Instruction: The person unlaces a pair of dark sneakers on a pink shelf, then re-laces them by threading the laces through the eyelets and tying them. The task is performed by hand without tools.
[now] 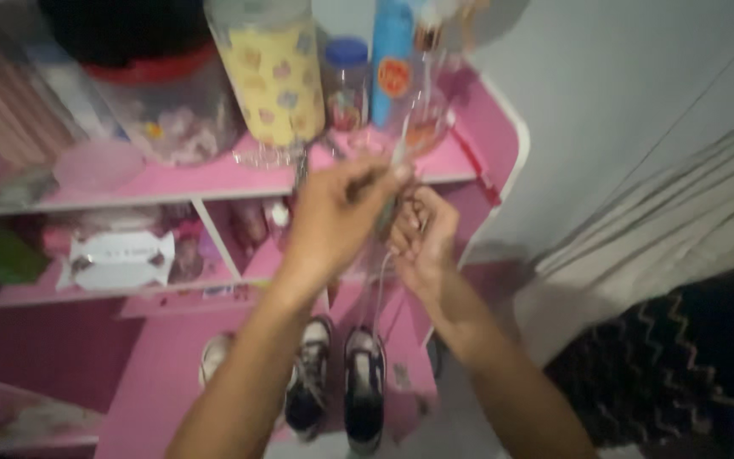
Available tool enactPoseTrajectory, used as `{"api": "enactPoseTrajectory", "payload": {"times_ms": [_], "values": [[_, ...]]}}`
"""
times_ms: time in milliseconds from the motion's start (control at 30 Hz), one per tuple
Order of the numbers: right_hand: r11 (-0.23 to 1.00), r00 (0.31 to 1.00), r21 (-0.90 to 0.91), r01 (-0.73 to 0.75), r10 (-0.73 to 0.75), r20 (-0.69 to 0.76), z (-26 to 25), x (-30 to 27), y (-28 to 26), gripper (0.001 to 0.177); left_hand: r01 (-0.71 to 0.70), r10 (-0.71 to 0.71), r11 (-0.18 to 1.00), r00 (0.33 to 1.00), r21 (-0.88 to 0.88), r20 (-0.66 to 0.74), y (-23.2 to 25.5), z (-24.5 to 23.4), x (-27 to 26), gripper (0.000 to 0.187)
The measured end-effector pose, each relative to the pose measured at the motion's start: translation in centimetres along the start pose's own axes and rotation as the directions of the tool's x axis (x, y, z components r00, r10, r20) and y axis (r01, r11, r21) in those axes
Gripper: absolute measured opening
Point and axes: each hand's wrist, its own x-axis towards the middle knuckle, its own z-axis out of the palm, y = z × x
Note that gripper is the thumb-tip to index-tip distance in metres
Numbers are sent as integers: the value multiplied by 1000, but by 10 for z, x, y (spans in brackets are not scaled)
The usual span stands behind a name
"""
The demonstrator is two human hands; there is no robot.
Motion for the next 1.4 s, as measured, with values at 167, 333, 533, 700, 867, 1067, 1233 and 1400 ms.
{"api": "enactPoseTrajectory", "payload": {"times_ms": [167,333,533,700,867,1067,1233,1400], "values": [[997,974,18,74,-69,-215,25,16,-1,34,0,-8,983,999,-181,-43,-7,7,-5,15],[992,973,126,3,26,-231,61,21,-20,35,-50,44,994,997,-101,-61,0,6,5,23],[986,983,38,165,-161,-88,73,20,-34,35,-33,12,985,992,-168,-124,-12,-1,8,21],[975,982,-124,184,-187,-10,80,16,-57,40,121,-148,952,986,-281,-74,-14,-4,1,24],[788,954,-538,298,-257,152,4,-25,-44,48,93,-138,940,983,-328,-117,-24,-26,-34,13],[586,891,-780,-220,446,83,-190,-51,73,32,464,-448,873,885,148,-126,-121,-46,-111,40],[452,763,-714,-534,622,-177,-307,-84,197,28,489,-661,588,749,644,35,-269,49,-192,45],[276,780,-798,-537,524,-344,-345,-103,221,34,700,-689,328,637,635,-346,-379,112,-222,53]]}}
